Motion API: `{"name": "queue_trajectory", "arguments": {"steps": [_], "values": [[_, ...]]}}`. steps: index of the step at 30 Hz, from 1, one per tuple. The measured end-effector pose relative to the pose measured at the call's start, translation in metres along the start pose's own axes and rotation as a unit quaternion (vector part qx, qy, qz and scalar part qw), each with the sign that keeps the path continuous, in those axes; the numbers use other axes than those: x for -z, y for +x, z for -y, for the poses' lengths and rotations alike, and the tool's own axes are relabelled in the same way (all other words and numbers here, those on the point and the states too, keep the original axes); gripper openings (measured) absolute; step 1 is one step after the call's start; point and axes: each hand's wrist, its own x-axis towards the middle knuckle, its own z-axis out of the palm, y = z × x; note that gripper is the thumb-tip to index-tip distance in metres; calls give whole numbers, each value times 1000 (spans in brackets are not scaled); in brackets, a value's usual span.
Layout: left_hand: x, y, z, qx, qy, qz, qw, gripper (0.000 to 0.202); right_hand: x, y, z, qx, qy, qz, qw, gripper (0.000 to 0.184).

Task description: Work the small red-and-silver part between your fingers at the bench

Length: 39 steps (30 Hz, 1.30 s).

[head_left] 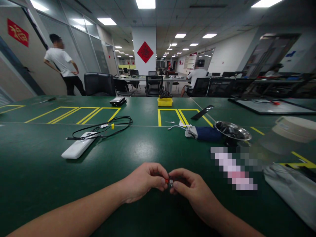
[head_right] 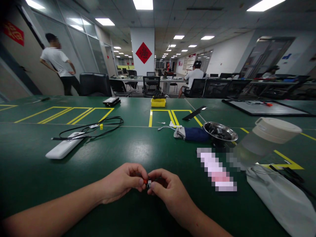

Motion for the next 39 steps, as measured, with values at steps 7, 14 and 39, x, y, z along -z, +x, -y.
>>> {"name": "queue_trajectory", "arguments": {"steps": [7,14,39], "values": [[0,0,-1,4,1,1,1000,17,0,0,3,-3,-2,5,1000,20],[0,0,-1,2,2,3,1000,16,-1,0,3,-8,19,-8,1000,25],[-1,-1,-1,-5,21,18,1000,14,-1,1,-1,6,54,10,998,11]]}}
